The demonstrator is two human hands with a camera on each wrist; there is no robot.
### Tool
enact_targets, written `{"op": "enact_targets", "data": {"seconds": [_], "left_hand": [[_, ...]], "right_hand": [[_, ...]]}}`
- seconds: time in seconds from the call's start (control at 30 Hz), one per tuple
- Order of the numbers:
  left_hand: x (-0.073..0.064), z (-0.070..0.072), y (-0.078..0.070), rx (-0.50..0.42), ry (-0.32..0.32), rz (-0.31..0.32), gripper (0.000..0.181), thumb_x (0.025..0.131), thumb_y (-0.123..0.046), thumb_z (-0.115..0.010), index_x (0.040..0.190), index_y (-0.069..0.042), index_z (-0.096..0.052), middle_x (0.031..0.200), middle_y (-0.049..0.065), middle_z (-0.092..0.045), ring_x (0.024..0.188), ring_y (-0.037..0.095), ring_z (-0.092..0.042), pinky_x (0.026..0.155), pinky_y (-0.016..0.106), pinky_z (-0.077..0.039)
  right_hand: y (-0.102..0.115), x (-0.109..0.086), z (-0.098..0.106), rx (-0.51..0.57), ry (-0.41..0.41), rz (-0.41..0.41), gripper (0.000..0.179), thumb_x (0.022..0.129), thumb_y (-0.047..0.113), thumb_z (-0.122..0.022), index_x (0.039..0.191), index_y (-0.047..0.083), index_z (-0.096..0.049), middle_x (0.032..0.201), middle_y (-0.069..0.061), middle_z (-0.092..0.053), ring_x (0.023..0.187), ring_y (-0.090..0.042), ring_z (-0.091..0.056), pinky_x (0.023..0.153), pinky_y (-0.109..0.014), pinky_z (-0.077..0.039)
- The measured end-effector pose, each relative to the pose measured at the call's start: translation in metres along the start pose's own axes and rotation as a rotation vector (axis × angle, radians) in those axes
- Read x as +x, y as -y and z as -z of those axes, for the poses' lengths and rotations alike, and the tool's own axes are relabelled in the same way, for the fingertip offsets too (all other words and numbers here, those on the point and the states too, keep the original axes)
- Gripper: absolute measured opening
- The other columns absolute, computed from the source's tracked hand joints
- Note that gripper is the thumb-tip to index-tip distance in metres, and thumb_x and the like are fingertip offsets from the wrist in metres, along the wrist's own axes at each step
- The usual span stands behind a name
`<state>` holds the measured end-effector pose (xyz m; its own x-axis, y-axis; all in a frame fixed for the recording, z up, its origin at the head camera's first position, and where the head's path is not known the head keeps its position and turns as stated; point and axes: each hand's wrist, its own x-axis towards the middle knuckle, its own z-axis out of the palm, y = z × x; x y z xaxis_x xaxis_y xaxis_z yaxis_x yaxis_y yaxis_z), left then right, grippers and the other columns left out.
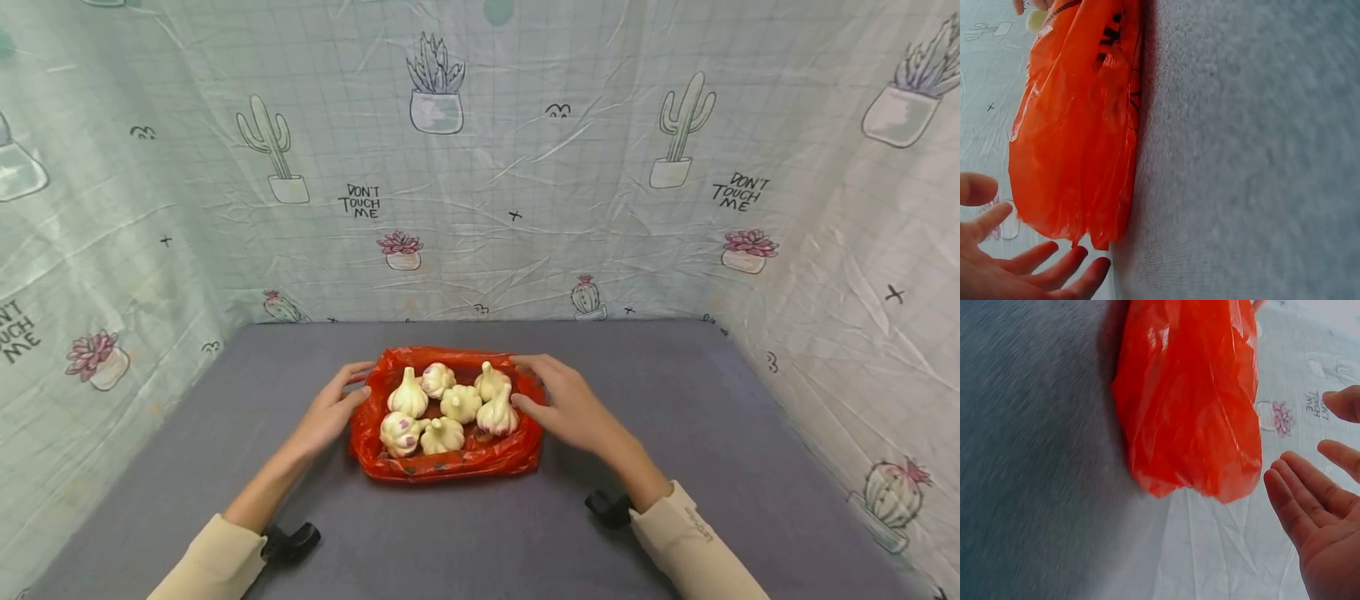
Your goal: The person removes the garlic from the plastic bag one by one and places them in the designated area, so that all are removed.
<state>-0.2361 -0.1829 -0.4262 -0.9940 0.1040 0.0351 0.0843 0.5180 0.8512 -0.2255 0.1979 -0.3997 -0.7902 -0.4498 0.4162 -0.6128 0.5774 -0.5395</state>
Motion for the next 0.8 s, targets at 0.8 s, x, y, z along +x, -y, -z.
{"op": "enact_targets", "data": {"seconds": [0.8], "left_hand": [[0.014,-0.005,0.009,-0.085,0.101,0.054,0.048,0.105,-0.02,-0.052,0.152,-0.024,-0.048,0.162,0.018,-0.037,0.149,0.042,-0.036,0.119,0.063,-0.032]], "right_hand": [[0.01,0.041,-0.004,0.015,0.259,-0.082,0.045,0.092,0.017,-0.077,0.133,0.004,-0.064,0.127,-0.012,-0.071,0.115,-0.029,-0.068,0.094,-0.05,-0.057]]}}
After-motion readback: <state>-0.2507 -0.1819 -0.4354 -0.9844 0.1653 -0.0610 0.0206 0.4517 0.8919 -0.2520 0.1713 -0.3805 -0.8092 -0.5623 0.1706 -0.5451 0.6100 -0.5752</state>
